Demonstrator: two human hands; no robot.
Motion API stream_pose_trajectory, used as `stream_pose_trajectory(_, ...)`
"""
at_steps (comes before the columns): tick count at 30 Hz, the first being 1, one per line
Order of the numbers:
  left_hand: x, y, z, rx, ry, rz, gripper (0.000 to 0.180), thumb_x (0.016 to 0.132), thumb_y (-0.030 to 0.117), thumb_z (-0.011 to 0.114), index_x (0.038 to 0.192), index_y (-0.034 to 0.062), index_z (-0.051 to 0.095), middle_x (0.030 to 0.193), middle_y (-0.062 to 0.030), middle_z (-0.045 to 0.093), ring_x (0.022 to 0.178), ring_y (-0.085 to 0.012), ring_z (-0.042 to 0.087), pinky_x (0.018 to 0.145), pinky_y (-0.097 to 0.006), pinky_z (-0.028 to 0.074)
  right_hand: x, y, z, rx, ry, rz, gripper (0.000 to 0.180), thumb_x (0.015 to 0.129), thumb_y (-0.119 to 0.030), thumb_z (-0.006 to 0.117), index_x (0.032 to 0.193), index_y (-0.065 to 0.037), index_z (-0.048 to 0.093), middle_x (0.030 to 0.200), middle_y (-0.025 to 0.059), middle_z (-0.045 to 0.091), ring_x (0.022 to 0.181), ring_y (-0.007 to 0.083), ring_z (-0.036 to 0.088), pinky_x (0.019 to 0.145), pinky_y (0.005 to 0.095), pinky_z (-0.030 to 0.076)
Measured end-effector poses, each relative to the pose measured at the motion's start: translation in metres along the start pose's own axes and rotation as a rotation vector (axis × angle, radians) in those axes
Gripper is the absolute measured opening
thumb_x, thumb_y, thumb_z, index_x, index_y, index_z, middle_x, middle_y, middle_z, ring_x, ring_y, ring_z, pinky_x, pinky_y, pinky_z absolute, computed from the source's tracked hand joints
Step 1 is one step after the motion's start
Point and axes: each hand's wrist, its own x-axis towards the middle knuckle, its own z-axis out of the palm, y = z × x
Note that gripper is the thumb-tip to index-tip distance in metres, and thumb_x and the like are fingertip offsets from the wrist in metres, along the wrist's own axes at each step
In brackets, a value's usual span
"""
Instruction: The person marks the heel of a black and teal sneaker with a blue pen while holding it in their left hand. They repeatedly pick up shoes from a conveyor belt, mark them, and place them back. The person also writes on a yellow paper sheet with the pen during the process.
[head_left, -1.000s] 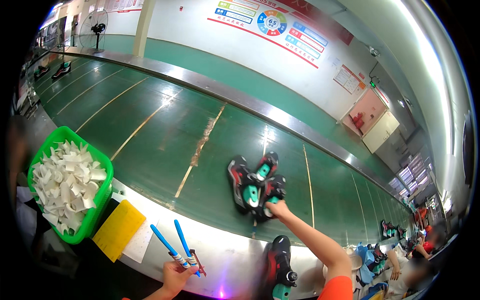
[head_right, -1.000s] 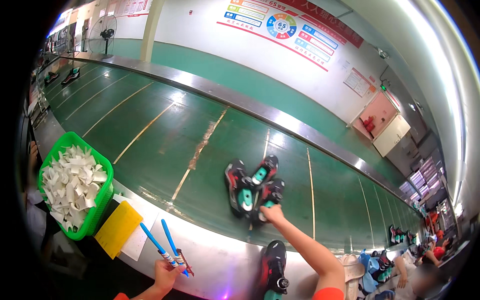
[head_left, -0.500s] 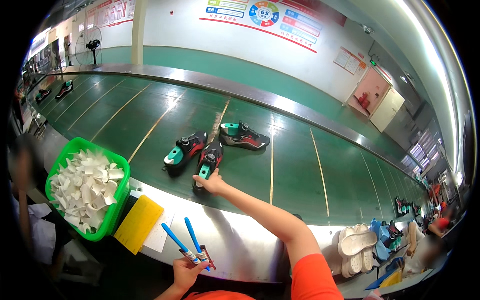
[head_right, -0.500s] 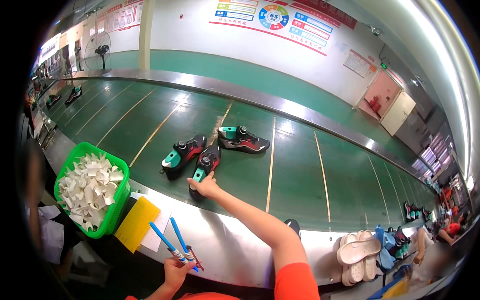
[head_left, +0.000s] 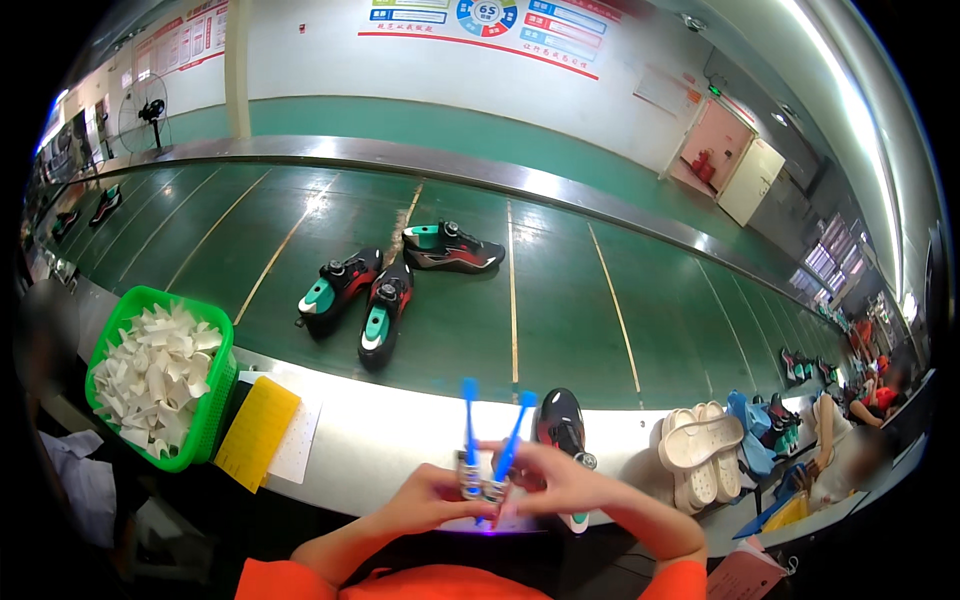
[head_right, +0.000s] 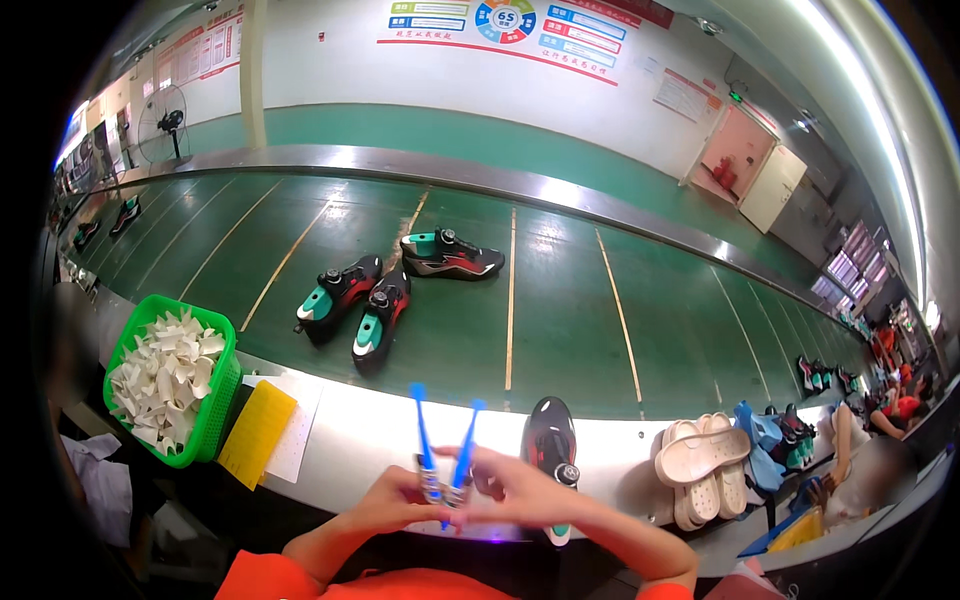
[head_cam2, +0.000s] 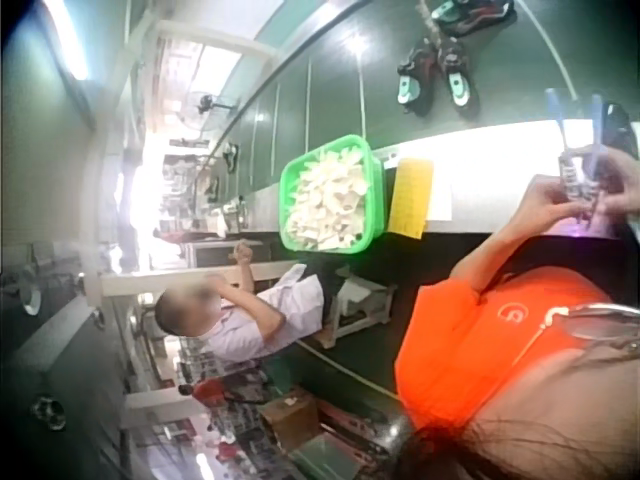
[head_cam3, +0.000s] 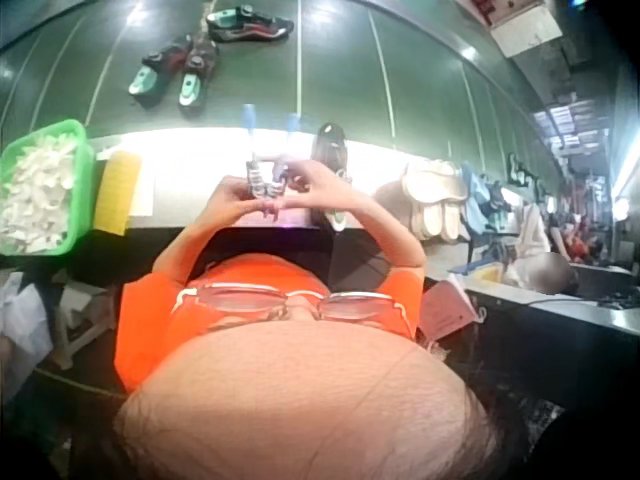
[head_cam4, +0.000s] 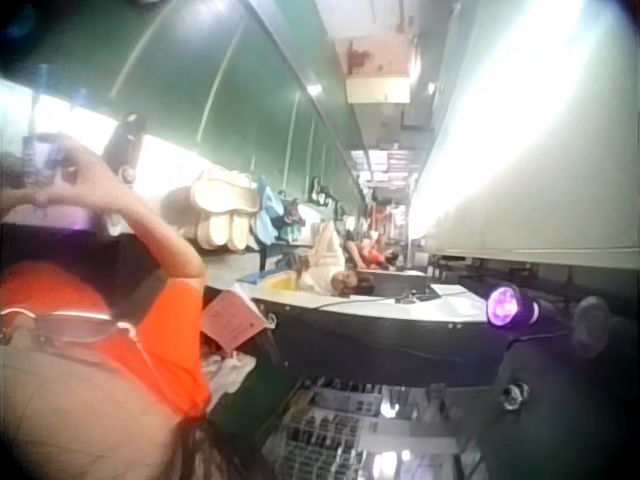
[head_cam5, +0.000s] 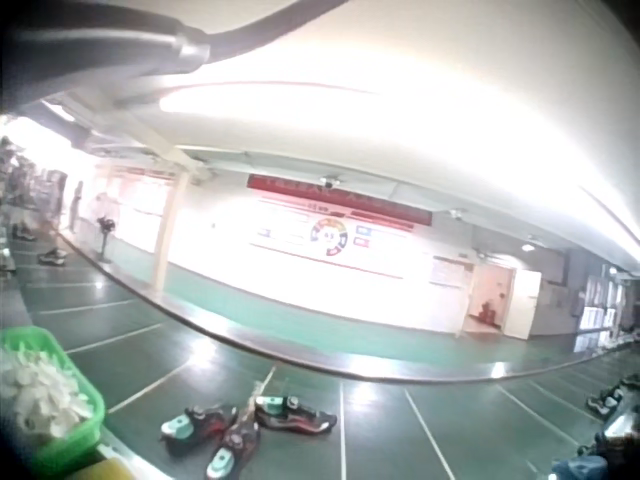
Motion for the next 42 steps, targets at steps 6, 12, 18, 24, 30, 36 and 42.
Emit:
stream_pose_trajectory(6, 0.018, 0.009, 0.041, 0.034, -0.312, 0.015, 0.022, 0.081, 0.016, 0.064, 0.097, 0.0004, 0.064, 0.083, -0.0036, 0.064, 0.08, -0.0069, 0.056, 0.075, -0.024, 0.044, -0.053, 0.021, 0.051, 0.346, 0.36, 0.011, 0.035, 0.085, -0.015, 0.059, 0.115, 0.0, 0.048, 0.098, 0.0062, 0.055, 0.082, 0.0099, 0.056, 0.072, 0.0234, 0.047)
stream_pose_trajectory(12, 0.028, 0.029, 0.046, 0.372, -0.477, -0.282, 0.029, 0.083, 0.029, 0.061, 0.099, 0.0052, 0.065, 0.082, -0.0079, 0.065, 0.081, -0.0123, 0.059, 0.072, -0.028, 0.044, -0.075, 0.037, 0.065, 0.477, 0.536, 0.0, 0.024, 0.088, -0.011, 0.053, 0.108, 0.001, 0.05, 0.081, 0.0034, 0.055, 0.073, 0.0085, 0.055, 0.063, 0.0208, 0.048)
stream_pose_trajectory(18, 0.108, 0.011, -0.032, 0.754, 0.125, 0.138, 0.038, 0.082, 0.043, 0.056, 0.098, 0.0099, 0.065, 0.095, -0.0112, 0.065, 0.091, -0.0268, 0.06, 0.079, -0.034, 0.046, -0.091, 0.061, 0.07, 0.714, 0.883, -0.004, 0.028, 0.084, -0.015, 0.058, 0.107, -0.002, 0.049, 0.07, 0.0005, 0.051, 0.062, 0.0056, 0.052, 0.053, 0.0184, 0.045)
stream_pose_trajectory(24, 0.222, -0.096, -0.212, 2.574, 0.546, -0.184, 0.036, 0.087, 0.029, 0.047, 0.116, 0.01, 0.056, 0.13, -0.0126, 0.042, 0.124, -0.0382, 0.03, 0.103, -0.057, 0.013, -0.095, 0.064, 0.065, 0.681, 1.005, -0.117, 0.046, 0.076, -0.013, 0.065, 0.114, -0.002, 0.041, 0.078, 0.0007, 0.048, 0.058, 0.0061, 0.05, 0.047, 0.017, 0.041)
stream_pose_trajectory(30, 0.206, -0.097, -0.253, 2.565, 0.502, -0.354, 0.038, 0.09, 0.031, 0.038, 0.126, 0.0244, 0.048, 0.144, -0.0044, 0.022, 0.126, -0.0404, 0.025, 0.102, -0.056, 0.013, -0.114, 0.071, 0.059, 0.581, 1.174, 0.002, 0.039, 0.078, -0.009, 0.063, 0.113, -0.006, 0.045, 0.069, 0.0039, 0.052, 0.052, 0.0101, 0.048, 0.047, 0.0228, 0.042)
stream_pose_trajectory(36, 0.17, -0.086, -0.347, 2.462, 0.529, -0.63, 0.038, 0.088, 0.027, 0.039, 0.124, 0.0269, 0.049, 0.145, -0.0076, 0.018, 0.128, -0.0409, 0.02, 0.102, -0.058, 0.009, -0.121, 0.111, 0.047, 0.524, 1.11, 0.015, 0.044, 0.075, -0.019, 0.069, 0.11, -0.003, 0.047, 0.066, -0.0002, 0.05, 0.053, 0.0074, 0.047, 0.046, 0.0198, 0.04)
stream_pose_trajectory(42, 0.217, -0.017, -0.34, 2.132, 0.791, -0.454, 0.06, 0.064, 0.056, 0.066, 0.101, 0.0087, 0.063, 0.126, -0.012, 0.046, 0.109, -0.029, 0.046, 0.093, -0.047, 0.032, -0.136, 0.112, 0.027, 0.816, 1.218, 0.012, 0.049, 0.07, -0.015, 0.074, 0.109, -0.007, 0.045, 0.067, -0.0016, 0.046, 0.054, 0.0072, 0.044, 0.046, 0.022, 0.039)
